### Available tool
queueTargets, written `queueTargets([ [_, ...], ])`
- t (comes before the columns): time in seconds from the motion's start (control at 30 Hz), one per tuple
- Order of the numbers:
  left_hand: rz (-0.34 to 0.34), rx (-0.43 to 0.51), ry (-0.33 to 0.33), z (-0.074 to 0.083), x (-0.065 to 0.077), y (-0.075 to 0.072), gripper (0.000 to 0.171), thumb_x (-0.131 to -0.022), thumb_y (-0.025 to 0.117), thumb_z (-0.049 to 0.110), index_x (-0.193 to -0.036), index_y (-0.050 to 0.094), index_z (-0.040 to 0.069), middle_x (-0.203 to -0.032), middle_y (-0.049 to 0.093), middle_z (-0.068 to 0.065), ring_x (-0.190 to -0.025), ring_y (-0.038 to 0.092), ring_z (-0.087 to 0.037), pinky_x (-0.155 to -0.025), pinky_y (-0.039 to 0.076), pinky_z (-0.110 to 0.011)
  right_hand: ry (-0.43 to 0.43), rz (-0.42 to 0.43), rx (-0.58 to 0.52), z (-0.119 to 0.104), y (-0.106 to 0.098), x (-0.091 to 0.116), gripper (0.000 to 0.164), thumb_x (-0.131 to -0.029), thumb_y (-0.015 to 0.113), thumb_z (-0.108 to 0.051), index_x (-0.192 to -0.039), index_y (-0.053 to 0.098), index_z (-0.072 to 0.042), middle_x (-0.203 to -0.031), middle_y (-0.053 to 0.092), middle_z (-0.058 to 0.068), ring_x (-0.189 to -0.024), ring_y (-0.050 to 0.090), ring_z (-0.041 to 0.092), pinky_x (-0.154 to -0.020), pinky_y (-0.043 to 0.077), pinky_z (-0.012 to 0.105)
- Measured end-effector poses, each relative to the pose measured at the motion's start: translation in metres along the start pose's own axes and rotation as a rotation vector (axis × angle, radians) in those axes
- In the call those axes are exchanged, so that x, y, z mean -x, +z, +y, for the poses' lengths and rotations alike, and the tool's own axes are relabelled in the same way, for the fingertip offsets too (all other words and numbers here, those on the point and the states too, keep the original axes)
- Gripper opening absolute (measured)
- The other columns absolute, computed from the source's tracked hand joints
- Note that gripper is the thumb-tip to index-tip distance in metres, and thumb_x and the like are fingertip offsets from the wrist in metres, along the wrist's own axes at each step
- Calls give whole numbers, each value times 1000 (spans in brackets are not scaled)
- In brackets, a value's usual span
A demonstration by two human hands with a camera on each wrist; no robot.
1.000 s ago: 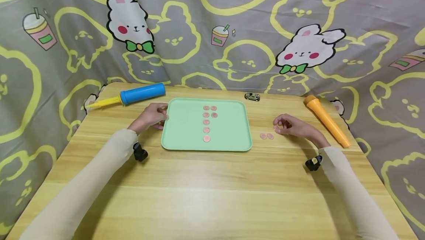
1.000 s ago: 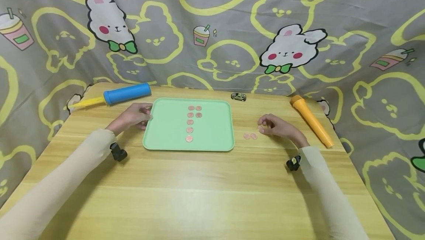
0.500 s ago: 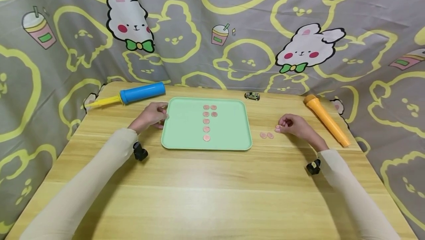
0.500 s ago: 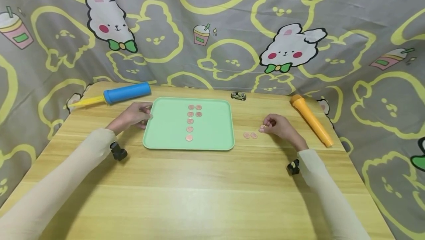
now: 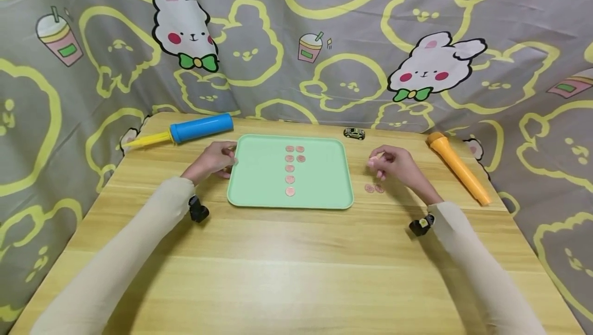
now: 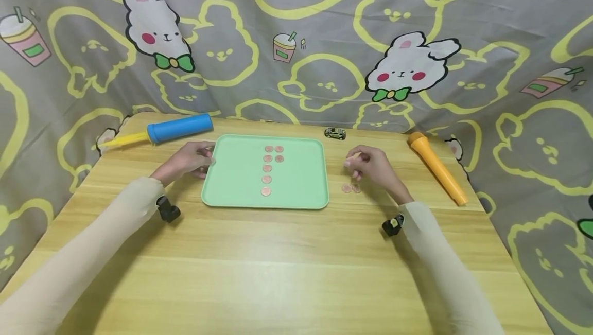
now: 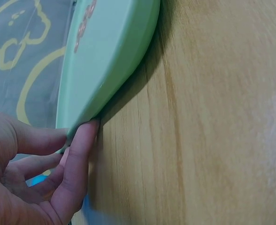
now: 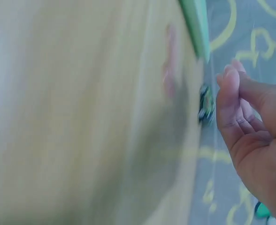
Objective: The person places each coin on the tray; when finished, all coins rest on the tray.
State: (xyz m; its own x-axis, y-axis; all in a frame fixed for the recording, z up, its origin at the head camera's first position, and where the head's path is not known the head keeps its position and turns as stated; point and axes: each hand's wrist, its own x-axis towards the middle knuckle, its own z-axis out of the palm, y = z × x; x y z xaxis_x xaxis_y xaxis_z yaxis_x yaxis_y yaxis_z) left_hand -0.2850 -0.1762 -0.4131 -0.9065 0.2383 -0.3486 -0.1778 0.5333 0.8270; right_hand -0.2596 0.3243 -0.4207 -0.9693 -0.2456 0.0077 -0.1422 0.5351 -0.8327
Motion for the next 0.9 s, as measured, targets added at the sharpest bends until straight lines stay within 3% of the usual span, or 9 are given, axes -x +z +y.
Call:
queueTargets([
  [0.17, 5, -7, -11, 1, -1, 0, 68, -105, 55, 5, -166, 26, 4, -119, 47, -16, -95, 56, -24, -72, 64, -31, -60, -74, -18, -22, 17, -16, 29, -105, 62, -6, -127, 67, 13, -90, 73, 31, -66, 72, 17, -62, 65, 34],
  [0.33, 2, -10, -10, 1, -1, 0, 69, -104, 56, 5, -166, 24, 3, -117, 47, -15, -94, 56, -23, -72, 64, -31, -49, -193, -71, -39, 34, -25, 34, -110, 49, -3, -137, 57, 17, -93, 70, 33, -70, 73, 17, -67, 66, 35],
  [0.47, 3, -3, -3, 0, 0, 0, 69, -104, 56, 4, -166, 25, 2, -116, 47, -14, -94, 56, -23, -71, 64, -31, -32, -255, -128, -50, 52, -32, 28, -110, 47, -1, -127, 55, 20, -92, 70, 32, -72, 74, 20, -69, 66, 38],
  [0.67, 11, -3, 13, 0, 1, -1, 68, -104, 56, 2, -165, 25, 0, -115, 48, -15, -98, 57, -25, -70, 65, -31, -44, -180, -76, -62, 83, -46, 19, -104, 65, -8, -104, 69, 10, -86, 75, 25, -71, 75, 31, -67, 67, 41],
  [0.9, 10, -6, 9, 4, 2, 0, 69, -103, 56, 2, -165, 26, 0, -115, 48, -15, -92, 56, -22, -70, 65, -31, 46, -122, -147, -74, 111, -59, 14, -99, 71, -3, -102, 73, 11, -90, 75, 27, -65, 75, 22, -67, 67, 38],
])
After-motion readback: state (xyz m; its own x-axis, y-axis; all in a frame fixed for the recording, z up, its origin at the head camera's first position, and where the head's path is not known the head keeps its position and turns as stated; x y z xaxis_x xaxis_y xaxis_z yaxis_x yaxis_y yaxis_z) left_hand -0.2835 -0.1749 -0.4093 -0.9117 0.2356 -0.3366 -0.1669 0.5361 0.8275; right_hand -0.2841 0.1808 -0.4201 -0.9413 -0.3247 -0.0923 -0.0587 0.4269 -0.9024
